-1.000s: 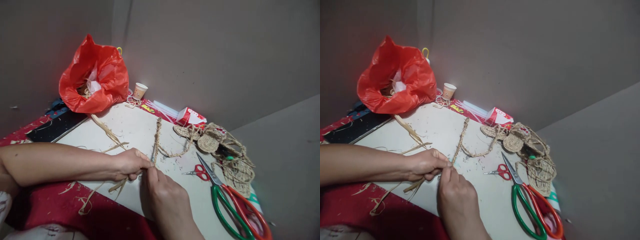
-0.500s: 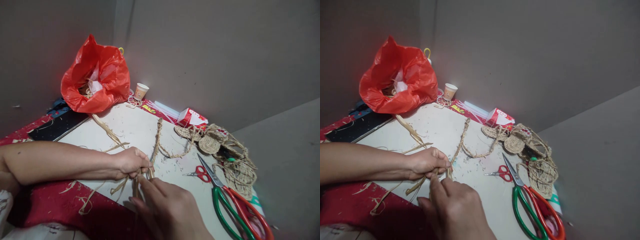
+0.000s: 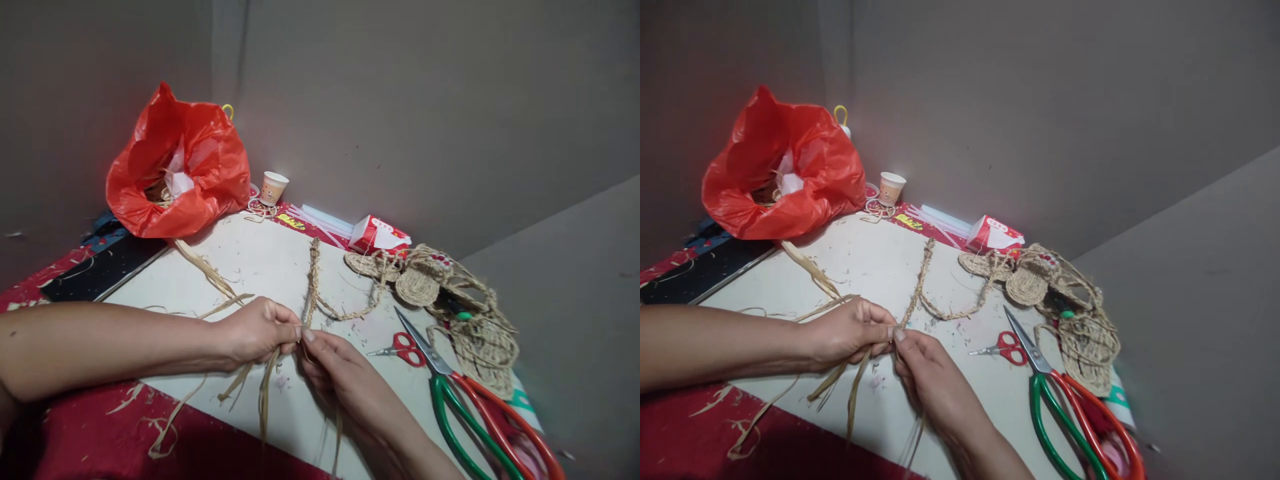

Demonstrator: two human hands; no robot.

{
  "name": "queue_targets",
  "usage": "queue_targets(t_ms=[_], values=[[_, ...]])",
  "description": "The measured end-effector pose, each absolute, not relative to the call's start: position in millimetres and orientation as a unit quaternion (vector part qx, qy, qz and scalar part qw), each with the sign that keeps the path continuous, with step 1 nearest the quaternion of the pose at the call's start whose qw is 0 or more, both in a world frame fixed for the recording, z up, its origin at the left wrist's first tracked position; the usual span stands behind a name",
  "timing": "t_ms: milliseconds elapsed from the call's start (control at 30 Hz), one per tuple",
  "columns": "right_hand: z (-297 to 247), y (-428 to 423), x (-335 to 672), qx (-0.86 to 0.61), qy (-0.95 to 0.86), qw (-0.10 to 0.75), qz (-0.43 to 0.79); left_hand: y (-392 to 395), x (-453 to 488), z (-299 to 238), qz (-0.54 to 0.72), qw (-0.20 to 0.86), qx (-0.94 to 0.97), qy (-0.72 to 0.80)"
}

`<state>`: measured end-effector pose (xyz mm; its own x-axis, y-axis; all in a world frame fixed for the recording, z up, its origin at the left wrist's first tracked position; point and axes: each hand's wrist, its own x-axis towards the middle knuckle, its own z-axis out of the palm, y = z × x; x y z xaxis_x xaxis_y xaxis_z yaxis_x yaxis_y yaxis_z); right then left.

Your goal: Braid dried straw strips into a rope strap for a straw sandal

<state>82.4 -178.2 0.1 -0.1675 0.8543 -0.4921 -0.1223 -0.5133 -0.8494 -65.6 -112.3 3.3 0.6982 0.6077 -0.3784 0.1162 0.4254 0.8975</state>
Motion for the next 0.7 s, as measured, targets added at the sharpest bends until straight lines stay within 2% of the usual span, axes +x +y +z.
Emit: queue_targets(t_ms=[200, 333, 567, 700], values=[[0.4, -175.6, 89.3, -0.49, -0.282, 0.337, 0.753, -115.3, -64.6, -3.2, 0.21, 0.754, 0.536, 0.316], [-5.9, -174.9, 86.9, -0.426, -0.247, 0.375, 0.786, -115.5, -65.3, -2.2, 0.232, 0.734, 0.557, 0.311], [-7.0, -177.2, 80.2, -0.444, -0.274, 0.418, 0.744, -111.4, -67.1, -2.1, 0.217, 0.717, 0.601, 0.279], [-10.0, -178.8, 78.7, -0.498, -0.275, 0.436, 0.697, -102.9, -71.3, 1.5, 0.165, 0.647, 0.687, 0.286]])
